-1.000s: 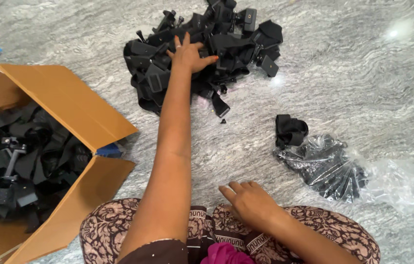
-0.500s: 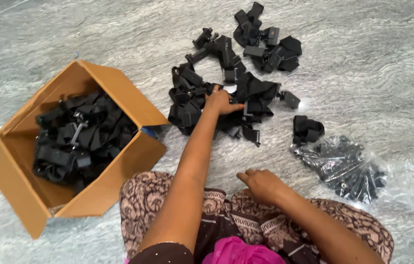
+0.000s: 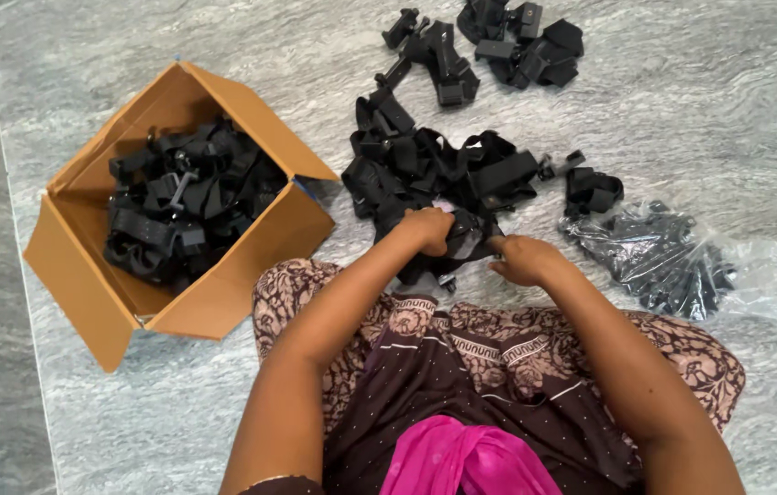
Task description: The person sits on the floor and assembles black straps by inserting metal pins into the buckle housings. They handle each strap individually, aligning the components and pushing the pins through until secured, then placing the finished units into a cardboard box.
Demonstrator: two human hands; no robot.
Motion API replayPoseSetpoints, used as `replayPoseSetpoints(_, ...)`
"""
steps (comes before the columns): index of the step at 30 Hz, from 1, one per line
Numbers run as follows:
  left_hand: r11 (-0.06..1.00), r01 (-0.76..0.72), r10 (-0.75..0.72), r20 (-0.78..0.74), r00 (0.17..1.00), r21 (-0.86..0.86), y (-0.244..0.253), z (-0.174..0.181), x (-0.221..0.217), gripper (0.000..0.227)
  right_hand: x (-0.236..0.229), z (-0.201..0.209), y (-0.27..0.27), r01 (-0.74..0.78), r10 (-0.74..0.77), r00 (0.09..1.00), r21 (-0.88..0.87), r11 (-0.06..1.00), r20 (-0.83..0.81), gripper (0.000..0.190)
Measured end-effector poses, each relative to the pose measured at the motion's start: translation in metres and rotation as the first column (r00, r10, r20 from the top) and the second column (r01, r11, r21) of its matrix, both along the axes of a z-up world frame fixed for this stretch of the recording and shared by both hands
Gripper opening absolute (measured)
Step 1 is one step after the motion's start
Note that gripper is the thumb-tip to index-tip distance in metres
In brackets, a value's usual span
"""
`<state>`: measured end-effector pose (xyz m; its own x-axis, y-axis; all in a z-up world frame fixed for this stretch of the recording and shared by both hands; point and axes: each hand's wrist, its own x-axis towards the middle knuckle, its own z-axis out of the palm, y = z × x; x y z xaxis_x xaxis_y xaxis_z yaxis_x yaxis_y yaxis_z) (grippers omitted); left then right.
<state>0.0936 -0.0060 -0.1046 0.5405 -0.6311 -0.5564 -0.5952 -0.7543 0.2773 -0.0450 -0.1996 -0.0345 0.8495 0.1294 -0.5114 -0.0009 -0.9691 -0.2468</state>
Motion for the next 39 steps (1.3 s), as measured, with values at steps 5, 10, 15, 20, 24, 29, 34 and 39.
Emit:
replayPoseSetpoints(5, 0.997, 0.032, -0.028, 0.054, 0.998, -0.074, 0.015, 0.032, -0.013, 0.056, 0.001, -0.025, -0.004, 0.224, -0.22, 0.972, -0.046, 0.973, 0.083, 0.043)
replayPoseSetpoints(10, 0.993, 0.012, -0.007, 0.041, 0.999, -0.114, 0.009, 0.03, -0.009, 0.054, 0.006, -0.058, -0.01, 0.378, -0.439, 0.8, 0.224, 0.898, 0.409, 0.048)
replayPoseSetpoints(15, 0.997, 0.027, -0.029, -0.014, 0.999, -0.066, -0.001, 0.031, 0.0, 0.041, 0.029, -0.075, 0.003, 0.537, -0.649, 0.749, 0.452, 0.712, 0.133, 0.057)
replayPoseSetpoints(20, 0.976, -0.004, -0.014, -0.081, 0.997, -0.217, 0.004, 0.052, 0.017, 0.033, 0.036, -0.068, 0.0, 0.498, -0.643, 0.74, 0.482, 0.721, 0.198, 0.06)
replayPoseSetpoints(24, 0.742, -0.215, 0.204, -0.091, 0.975, -0.635, 0.021, 0.068, 0.038, 0.028, 0.036, 0.02, 0.009, 0.33, -0.501, 0.714, 0.397, 0.857, 0.489, 0.058)
replayPoseSetpoints(29, 0.438, -0.406, 0.215, -0.345, 0.913, -0.802, 0.031, 0.083, 0.046, 0.036, 0.01, 0.128, 0.027, -0.097, -0.133, 0.443, 0.195, 0.976, 0.886, 0.052)
replayPoseSetpoints(34, 0.434, -0.502, -0.239, -0.633, 0.736, -0.748, 0.026, 0.087, 0.025, 0.05, -0.027, 0.152, 0.017, -0.248, -0.057, 0.196, 0.105, 0.963, 0.979, 0.042)
replayPoseSetpoints(39, 0.441, -0.412, -0.522, -0.601, 0.605, -0.797, 0.021, 0.172, -0.021, 0.07, -0.041, 0.15, 0.011, -0.337, -0.404, 0.073, 0.404, 0.85, 0.912, 0.037)
